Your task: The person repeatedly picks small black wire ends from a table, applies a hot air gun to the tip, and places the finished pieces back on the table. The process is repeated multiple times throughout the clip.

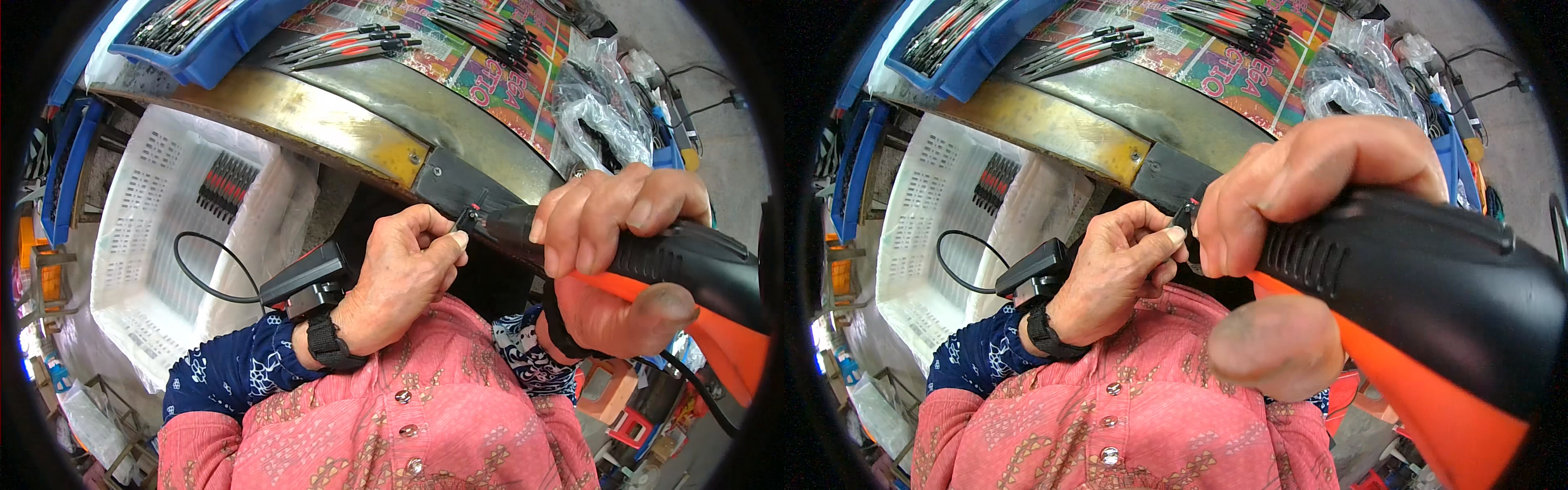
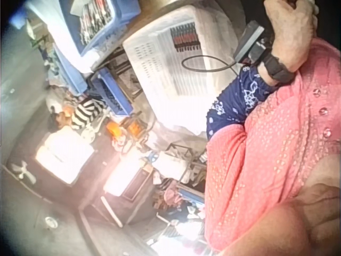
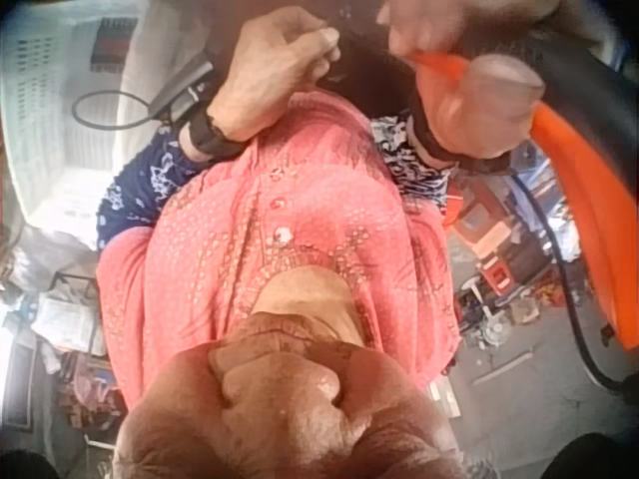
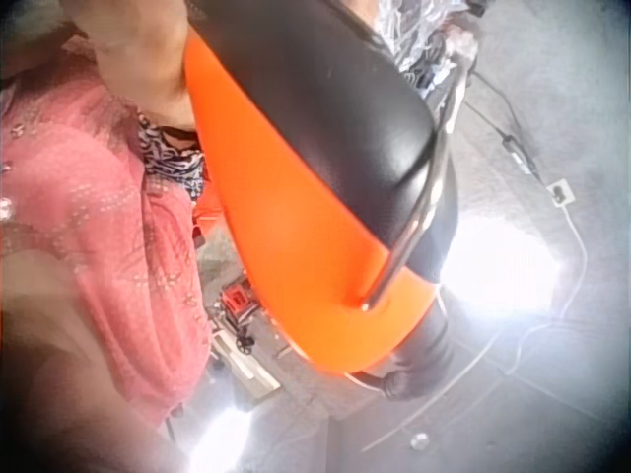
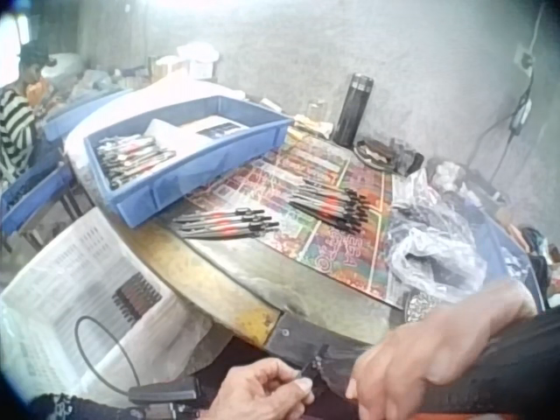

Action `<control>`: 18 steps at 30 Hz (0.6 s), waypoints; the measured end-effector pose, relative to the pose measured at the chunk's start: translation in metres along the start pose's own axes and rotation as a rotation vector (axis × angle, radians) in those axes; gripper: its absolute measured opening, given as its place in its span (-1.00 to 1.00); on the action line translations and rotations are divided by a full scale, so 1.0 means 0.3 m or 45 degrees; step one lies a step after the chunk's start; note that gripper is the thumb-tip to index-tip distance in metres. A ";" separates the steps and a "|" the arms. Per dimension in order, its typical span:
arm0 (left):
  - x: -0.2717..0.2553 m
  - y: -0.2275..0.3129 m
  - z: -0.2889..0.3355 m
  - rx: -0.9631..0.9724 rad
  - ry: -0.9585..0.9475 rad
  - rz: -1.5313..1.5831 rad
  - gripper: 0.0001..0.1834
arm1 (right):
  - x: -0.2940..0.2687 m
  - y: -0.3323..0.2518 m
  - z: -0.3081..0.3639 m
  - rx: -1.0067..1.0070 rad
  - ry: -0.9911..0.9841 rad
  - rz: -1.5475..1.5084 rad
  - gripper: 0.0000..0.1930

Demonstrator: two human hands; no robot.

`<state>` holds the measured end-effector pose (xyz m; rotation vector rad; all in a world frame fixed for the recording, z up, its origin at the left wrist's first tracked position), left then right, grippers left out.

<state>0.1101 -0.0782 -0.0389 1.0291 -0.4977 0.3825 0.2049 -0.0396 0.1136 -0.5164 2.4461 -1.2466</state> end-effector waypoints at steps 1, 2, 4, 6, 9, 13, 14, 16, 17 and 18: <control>0.000 0.000 -0.001 0.006 -0.006 0.010 -0.87 | 0.000 -0.001 0.001 -0.004 -0.003 -0.001 -0.48; -0.001 0.000 -0.003 0.006 -0.012 0.010 -0.87 | 0.000 -0.003 0.001 -0.007 -0.006 0.002 -0.49; -0.001 -0.001 -0.004 0.019 -0.029 0.020 -0.88 | 0.001 -0.003 0.001 -0.008 -0.012 -0.004 -0.49; -0.002 -0.003 -0.006 0.033 -0.033 0.030 -0.88 | 0.002 -0.004 0.001 -0.011 -0.015 -0.007 -0.49; -0.004 -0.007 -0.008 0.031 -0.020 0.018 -0.89 | 0.004 -0.006 -0.002 -0.011 -0.021 -0.006 -0.49; -0.006 -0.003 -0.010 0.043 -0.036 0.044 -0.89 | 0.006 -0.008 -0.004 -0.015 -0.027 -0.008 -0.49; -0.006 -0.004 -0.010 0.042 -0.035 0.039 -0.89 | 0.006 -0.009 -0.004 -0.015 -0.028 -0.005 -0.49; -0.006 -0.003 -0.009 0.042 -0.034 0.030 -0.89 | 0.007 -0.008 -0.004 -0.015 -0.032 -0.002 -0.49; -0.006 -0.003 -0.008 0.036 -0.036 0.034 -0.89 | 0.007 -0.008 -0.004 -0.014 -0.030 -0.003 -0.49; -0.006 -0.003 -0.008 0.033 -0.037 0.038 -0.89 | 0.008 -0.008 -0.005 -0.012 -0.034 -0.002 -0.49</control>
Point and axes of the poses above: each hand's wrist, its own z-axis away from the middle knuckle, its own x-axis out of the palm, y = z × x, the point moved 7 cm from there along -z, towards the middle knuckle, and after that the axes turned 6 degrees about z, right-handed, at the moved point
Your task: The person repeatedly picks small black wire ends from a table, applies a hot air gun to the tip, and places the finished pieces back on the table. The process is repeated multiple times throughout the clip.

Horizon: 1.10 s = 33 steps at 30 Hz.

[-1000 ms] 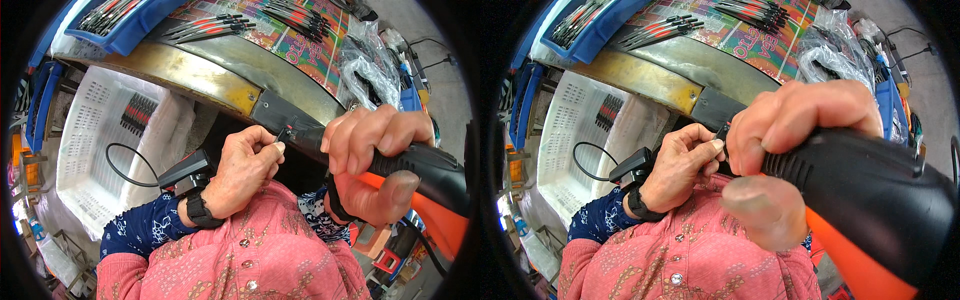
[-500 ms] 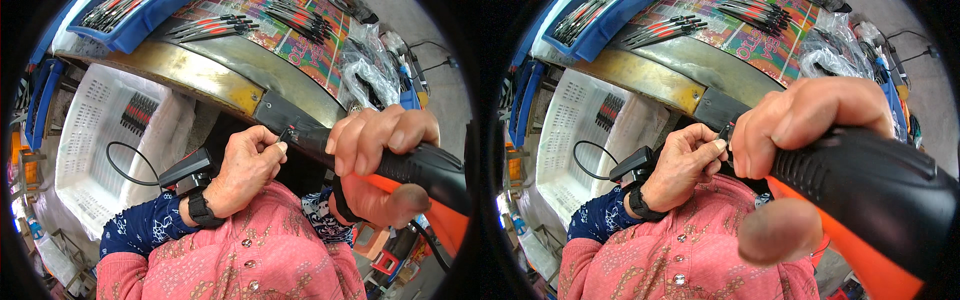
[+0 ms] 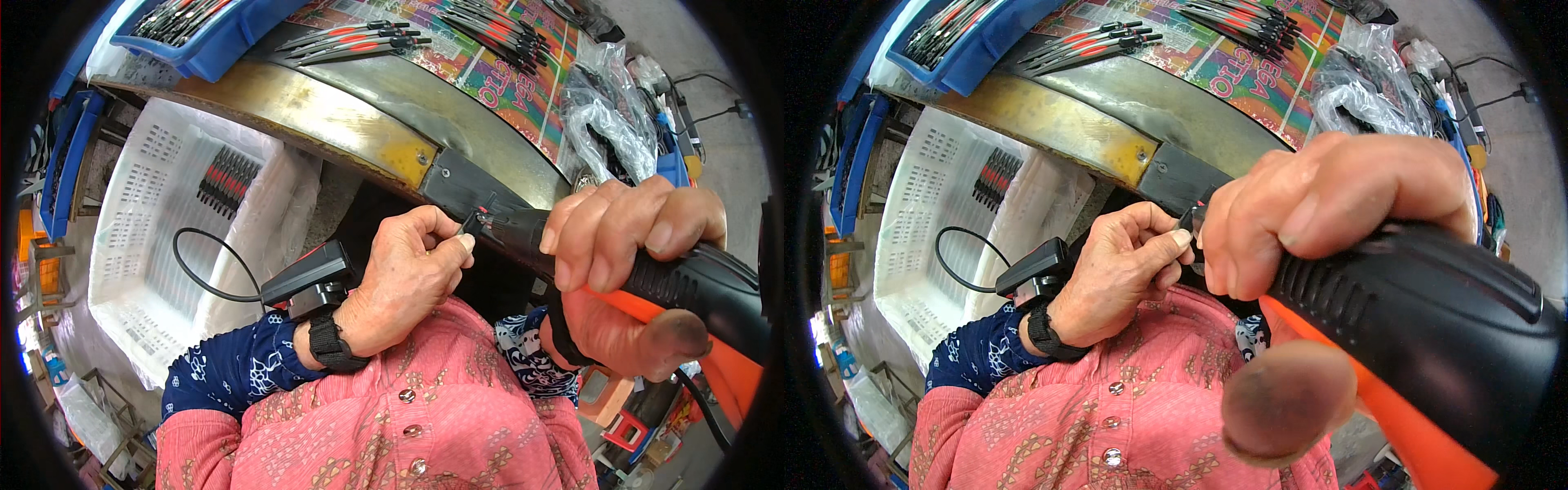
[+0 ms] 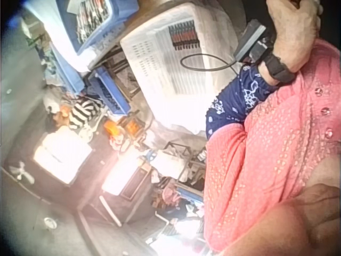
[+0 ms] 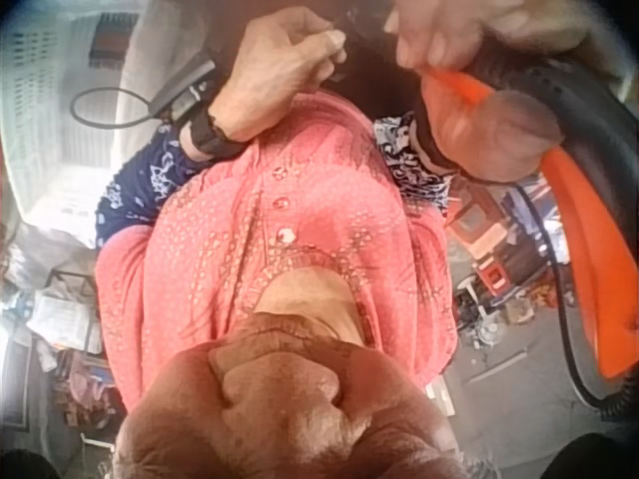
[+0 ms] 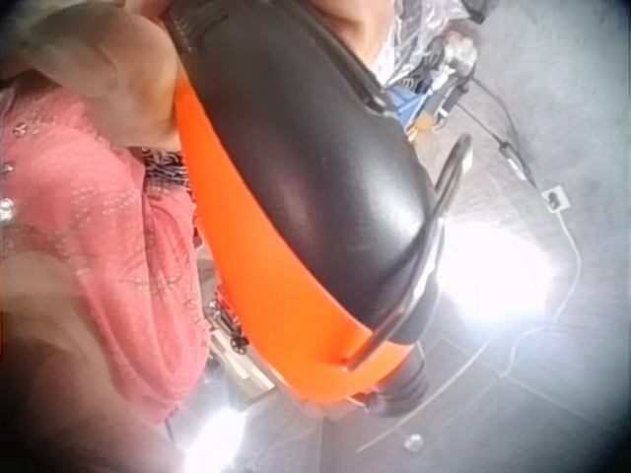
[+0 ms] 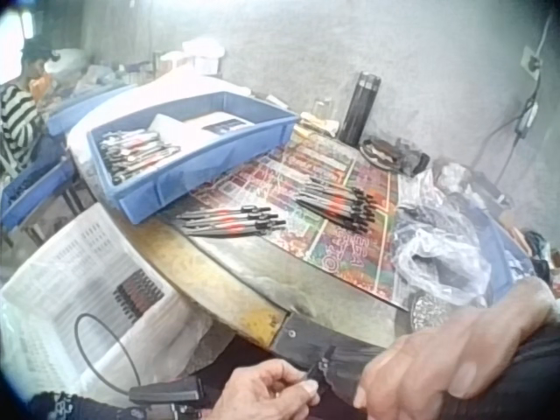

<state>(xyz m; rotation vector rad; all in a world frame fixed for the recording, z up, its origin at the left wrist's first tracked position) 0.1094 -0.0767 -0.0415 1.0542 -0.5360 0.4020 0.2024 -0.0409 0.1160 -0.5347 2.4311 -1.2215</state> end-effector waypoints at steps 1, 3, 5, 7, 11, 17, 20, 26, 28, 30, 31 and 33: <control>0.000 0.001 0.000 0.003 -0.004 0.008 -0.89 | 0.000 0.000 -0.001 -0.003 0.002 -0.002 -0.49; 0.000 0.001 0.000 0.002 0.006 -0.006 -0.89 | 0.002 0.000 -0.003 -0.003 -0.004 -0.002 -0.49; -0.001 0.002 0.000 0.005 0.010 -0.012 -0.89 | 0.001 0.002 -0.006 0.000 -0.006 -0.002 -0.49; -0.001 0.003 -0.001 0.005 0.008 -0.017 -0.89 | 0.003 0.001 -0.006 -0.002 -0.014 -0.003 -0.49; -0.003 0.004 0.001 -0.002 0.008 -0.035 -0.89 | 0.004 0.003 -0.008 -0.002 -0.032 -0.010 -0.49; 0.000 0.010 0.001 0.014 0.032 -0.060 -0.87 | 0.022 0.002 -0.029 0.057 -0.027 0.041 -0.50; 0.002 0.018 0.002 0.023 0.057 -0.073 -0.88 | 0.030 -0.003 -0.023 0.239 0.057 0.268 -0.53; 0.003 0.024 0.001 0.080 0.109 -0.063 -0.91 | 0.041 -0.002 -0.038 0.245 0.102 0.213 -0.54; 0.001 0.020 -0.002 0.079 0.126 -0.032 -0.91 | 0.042 0.003 -0.041 0.248 0.109 0.208 -0.54; 0.001 0.023 0.001 0.100 0.118 -0.023 -0.90 | 0.042 0.006 -0.044 0.254 0.112 0.206 -0.54; 0.001 0.021 0.002 0.094 0.119 -0.028 -0.90 | 0.042 0.007 -0.043 0.257 0.116 0.205 -0.54; -0.001 0.020 0.005 0.095 0.132 -0.038 -0.90 | 0.040 0.008 -0.042 0.263 0.126 0.209 -0.54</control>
Point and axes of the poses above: each hand's wrist, its own z-axis away from the middle knuckle, its own x-axis out of the palm, y = z × x, the point moved 7 cm from there along -z, towards the middle knuckle, and after that the axes turned 6 degrees about z, right-handed, at the moved point
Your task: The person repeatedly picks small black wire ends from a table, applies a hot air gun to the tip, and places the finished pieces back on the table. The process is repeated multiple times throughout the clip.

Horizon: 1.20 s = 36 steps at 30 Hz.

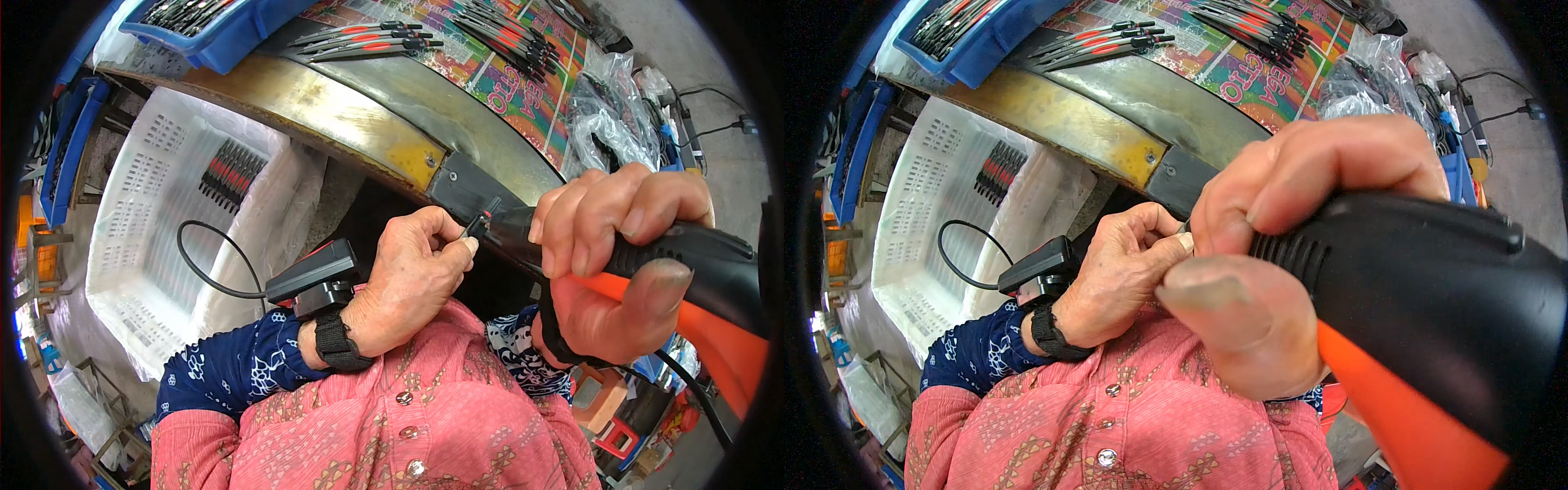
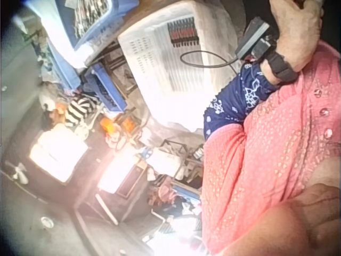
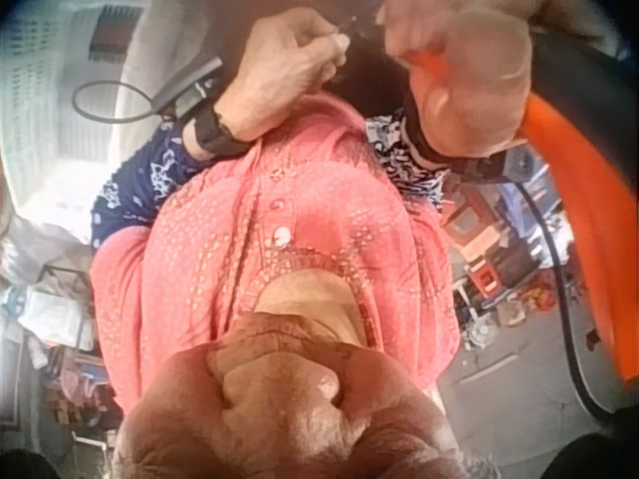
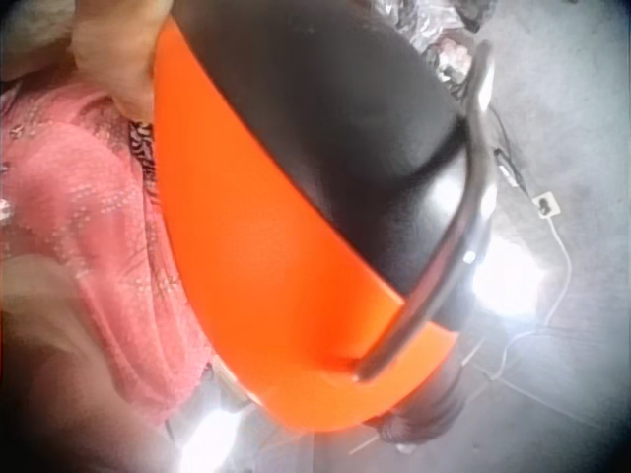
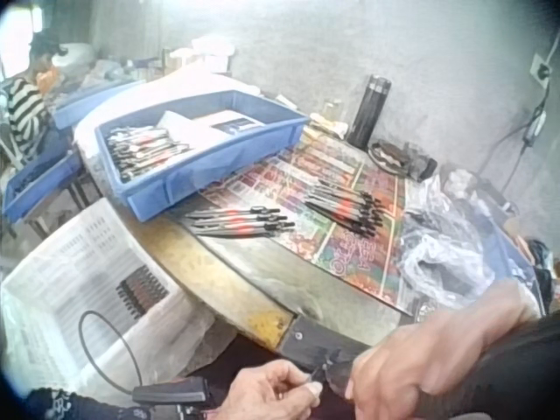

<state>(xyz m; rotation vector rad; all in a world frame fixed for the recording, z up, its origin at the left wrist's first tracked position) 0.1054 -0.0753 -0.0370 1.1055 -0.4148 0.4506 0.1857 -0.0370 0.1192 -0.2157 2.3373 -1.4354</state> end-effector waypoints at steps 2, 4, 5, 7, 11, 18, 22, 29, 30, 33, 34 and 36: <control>0.001 -0.001 0.000 0.001 0.002 0.001 -0.90 | -0.004 0.004 0.001 0.013 0.011 0.011 -0.54; 0.001 -0.001 -0.002 0.006 -0.003 0.017 -0.91 | -0.009 0.009 0.002 0.022 0.019 0.009 -0.55; 0.001 -0.002 -0.003 0.005 0.000 0.017 -0.91 | -0.011 0.010 0.004 0.026 0.028 0.012 -0.55; 0.001 -0.006 -0.005 -0.005 0.010 0.018 -0.91 | -0.009 0.019 -0.001 0.004 -0.009 -0.051 -0.55; 0.005 -0.003 -0.004 -0.001 -0.015 0.028 -0.91 | -0.011 0.028 -0.001 -0.009 -0.026 -0.115 -0.53; 0.003 0.009 0.004 -0.018 -0.065 -0.065 -0.89 | -0.018 0.018 0.029 0.024 0.045 -0.057 -0.45; 0.006 0.030 0.003 0.036 -0.110 -0.309 -0.82 | -0.031 0.005 0.046 -0.070 0.058 -0.144 -0.49; -0.013 0.221 0.029 0.795 0.073 -0.986 -0.74 | -0.102 -0.045 0.070 -0.370 -0.026 -0.321 -0.53; -0.015 0.269 0.013 0.966 0.107 -1.092 -0.75 | -0.113 -0.041 0.077 -0.333 0.027 -0.260 -0.53; -0.030 0.383 -0.049 1.248 0.209 -1.408 -0.80 | -0.133 -0.028 0.098 -0.256 0.155 -0.216 -0.54; -0.032 0.407 -0.071 1.280 0.233 -1.442 -0.82 | -0.138 -0.023 0.100 -0.239 0.177 -0.217 -0.54; -0.028 0.443 -0.099 1.380 0.273 -1.676 -0.82 | -0.149 -0.010 0.102 -0.218 0.221 -0.225 -0.54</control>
Point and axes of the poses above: each hand's wrist, its own z-axis away from the middle knuckle, its own x-axis out of the palm, y = z × x, the point moved 7 cm from there along -z, towards the middle knuckle, and after that the axes turned 6 degrees about z, right-handed, at the moved point
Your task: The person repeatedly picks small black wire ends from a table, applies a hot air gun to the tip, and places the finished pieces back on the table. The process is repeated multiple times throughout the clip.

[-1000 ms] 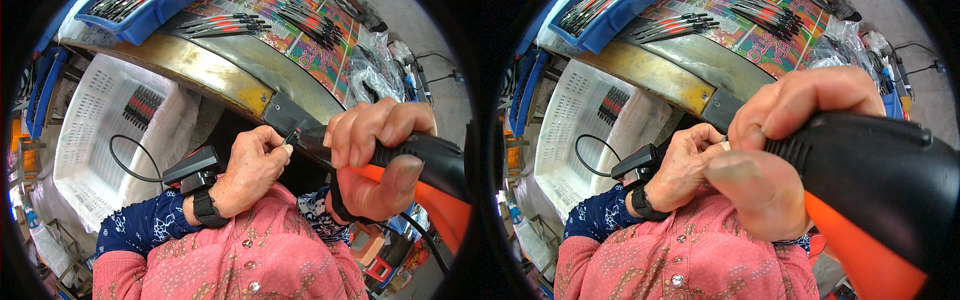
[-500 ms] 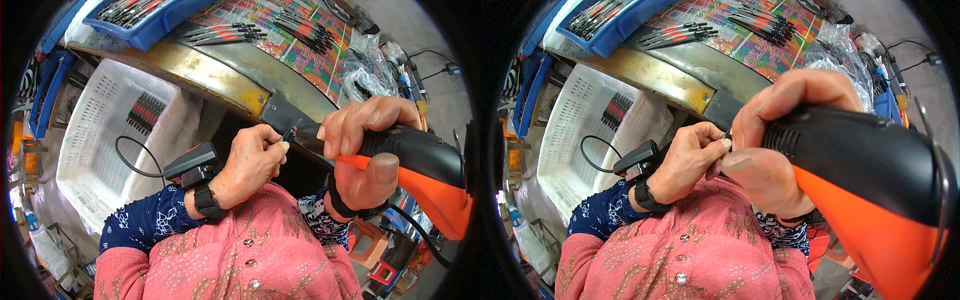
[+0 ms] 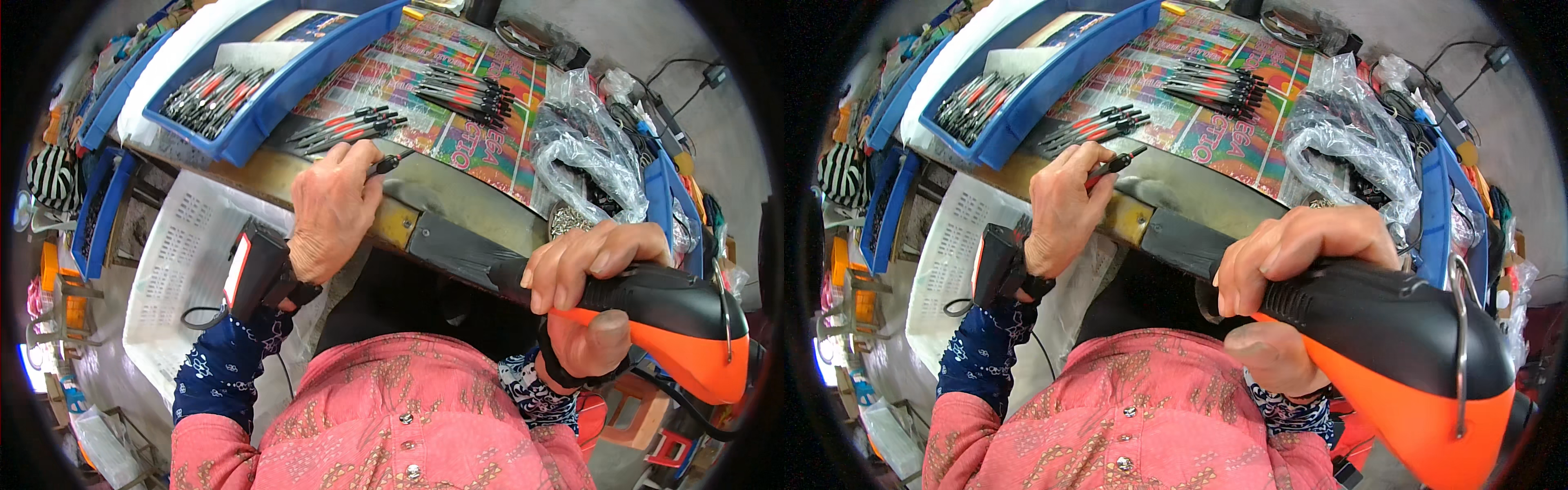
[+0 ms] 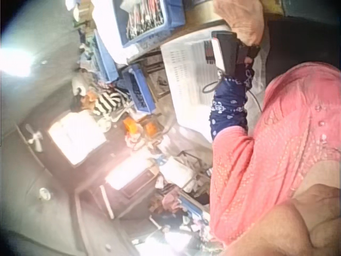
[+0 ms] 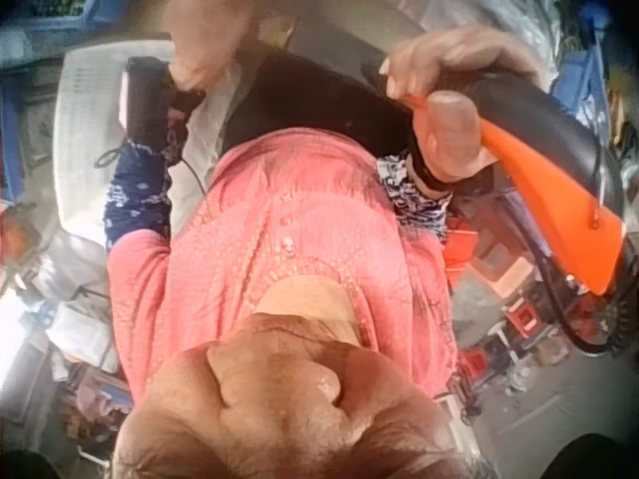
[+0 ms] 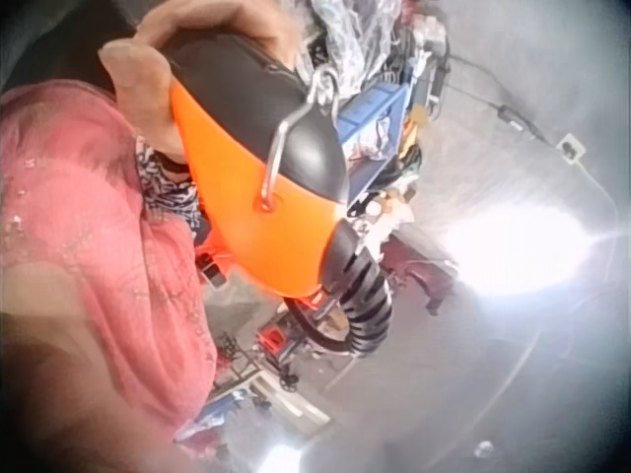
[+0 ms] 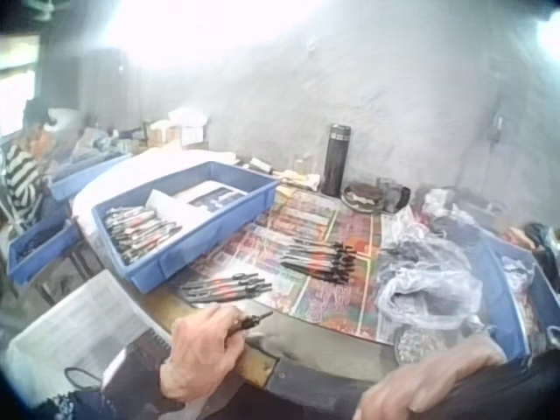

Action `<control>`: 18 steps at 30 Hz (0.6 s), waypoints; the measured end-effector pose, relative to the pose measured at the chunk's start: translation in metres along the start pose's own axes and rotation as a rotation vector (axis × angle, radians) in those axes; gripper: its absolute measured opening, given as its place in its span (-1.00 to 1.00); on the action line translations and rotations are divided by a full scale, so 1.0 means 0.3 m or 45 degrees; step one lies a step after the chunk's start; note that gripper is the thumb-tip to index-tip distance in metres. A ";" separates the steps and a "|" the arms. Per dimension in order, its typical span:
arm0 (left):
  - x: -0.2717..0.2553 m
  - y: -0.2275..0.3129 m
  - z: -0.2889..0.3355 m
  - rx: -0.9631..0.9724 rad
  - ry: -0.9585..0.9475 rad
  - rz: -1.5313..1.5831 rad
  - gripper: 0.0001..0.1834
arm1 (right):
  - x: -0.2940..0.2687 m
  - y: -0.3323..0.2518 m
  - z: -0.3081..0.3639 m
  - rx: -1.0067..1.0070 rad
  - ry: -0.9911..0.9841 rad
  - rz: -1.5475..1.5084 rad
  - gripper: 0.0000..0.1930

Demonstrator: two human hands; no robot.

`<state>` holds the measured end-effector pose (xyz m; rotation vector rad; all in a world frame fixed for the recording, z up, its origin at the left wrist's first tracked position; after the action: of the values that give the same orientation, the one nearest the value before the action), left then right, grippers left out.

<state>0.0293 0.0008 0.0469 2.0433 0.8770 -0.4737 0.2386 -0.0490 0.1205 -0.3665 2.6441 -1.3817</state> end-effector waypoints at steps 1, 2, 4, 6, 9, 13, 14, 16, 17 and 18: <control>0.007 -0.004 -0.016 0.051 -0.011 -0.113 -0.82 | -0.003 -0.002 -0.007 -0.063 -0.031 -0.061 -0.56; 0.018 -0.011 -0.027 0.057 -0.011 -0.133 -0.83 | -0.007 -0.002 -0.016 -0.129 -0.075 -0.121 -0.56; 0.034 -0.030 -0.053 0.075 0.003 -0.177 -0.85 | -0.019 0.001 -0.023 -0.192 -0.112 -0.185 -0.54; 0.053 -0.049 -0.076 0.070 0.023 -0.174 -0.87 | -0.028 -0.001 -0.022 -0.228 -0.119 -0.188 -0.55; 0.077 -0.057 -0.099 0.186 -0.025 -0.328 -0.81 | -0.046 0.012 -0.016 -0.096 -0.050 -0.160 -0.58; 0.101 -0.057 -0.145 0.274 -0.053 -0.456 -0.79 | -0.069 0.025 -0.008 0.025 0.036 -0.123 -0.58; 0.106 -0.056 -0.157 0.274 -0.069 -0.511 -0.78 | -0.072 0.029 -0.012 0.015 0.035 -0.155 -0.59; 0.114 -0.037 -0.177 0.293 -0.077 -0.426 -0.84 | -0.080 0.033 -0.018 -0.010 0.006 -0.156 -0.59; 0.121 -0.029 -0.186 0.280 -0.097 -0.388 -0.87 | -0.084 0.034 -0.020 -0.022 -0.010 -0.154 -0.59; 0.132 -0.018 -0.208 0.284 -0.101 -0.321 -0.88 | -0.091 0.034 -0.015 -0.021 0.023 -0.128 -0.60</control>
<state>0.0533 0.0703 0.0558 2.1047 1.0797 -0.8173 0.2622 -0.0323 0.1149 -0.4977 2.6870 -1.3983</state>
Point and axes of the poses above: each hand's wrist, its own z-axis away from the middle knuckle, its own x-axis out of the palm, y = z × x, the point moved 7 cm from there along -z, towards the middle knuckle, and after that the axes turned 6 degrees about z, right-handed, at the moved point
